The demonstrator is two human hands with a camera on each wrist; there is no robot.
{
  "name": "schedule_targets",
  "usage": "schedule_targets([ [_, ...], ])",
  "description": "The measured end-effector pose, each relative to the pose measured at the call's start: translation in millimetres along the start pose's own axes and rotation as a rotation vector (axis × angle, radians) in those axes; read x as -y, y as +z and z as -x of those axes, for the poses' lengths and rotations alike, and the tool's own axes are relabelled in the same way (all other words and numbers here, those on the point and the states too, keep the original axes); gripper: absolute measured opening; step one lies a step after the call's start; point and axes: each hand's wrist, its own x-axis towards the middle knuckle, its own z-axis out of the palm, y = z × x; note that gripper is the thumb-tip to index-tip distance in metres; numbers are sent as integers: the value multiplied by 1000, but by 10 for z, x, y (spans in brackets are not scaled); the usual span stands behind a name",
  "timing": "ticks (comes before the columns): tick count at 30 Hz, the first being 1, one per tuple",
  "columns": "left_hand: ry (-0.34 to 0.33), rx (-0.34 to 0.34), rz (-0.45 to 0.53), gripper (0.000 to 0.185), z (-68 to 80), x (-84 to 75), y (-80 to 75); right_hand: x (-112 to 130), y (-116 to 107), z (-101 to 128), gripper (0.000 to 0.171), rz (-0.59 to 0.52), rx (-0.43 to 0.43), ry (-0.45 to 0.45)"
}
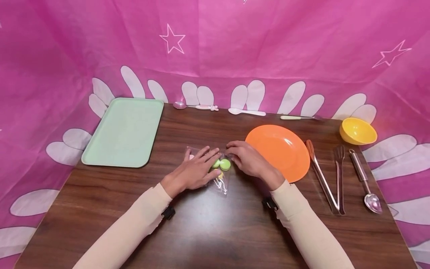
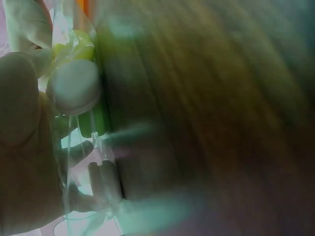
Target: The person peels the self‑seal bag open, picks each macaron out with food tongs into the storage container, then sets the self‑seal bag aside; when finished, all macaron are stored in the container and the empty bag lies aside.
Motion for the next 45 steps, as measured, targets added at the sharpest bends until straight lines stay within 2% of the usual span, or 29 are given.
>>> schedule_targets([
  [5, -4, 22, 4, 71, 4, 17, 8, -15, -40, -34, 9, -29, 33, 25],
  [8, -4, 26, 5, 72, 9, 24, 7, -32, -62, -31, 6, -33, 27, 7],
  [17, -8, 18, 19, 73, 41, 38, 25, -207, -75, 106, 9, -56, -137, -176],
  [19, -13, 18, 25, 73, 43, 42, 27, -238, -72, 148, 11, -61, -150, -183],
  [23, -13, 23, 33, 73, 45, 45, 24, -220, -73, 208, 18, -63, -141, -133],
  [26, -13, 39, 31, 74, 34, 46, 23, -121, -75, 222, 32, -60, -120, -95],
  [29, -15, 55, 29, 75, 12, 50, 29, 17, -66, 214, 40, -62, -91, -107],
  [33, -18, 57, 35, 75, -14, 55, 44, 169, -32, 177, 27, -61, -52, -158],
  [37, -20, 58, 38, 75, -22, 54, 54, 225, 2, 178, 12, -36, -37, -169],
  [45, -42, 69, 22, 75, -11, 56, 45, 194, 24, 236, 5, 22, -50, -211],
])
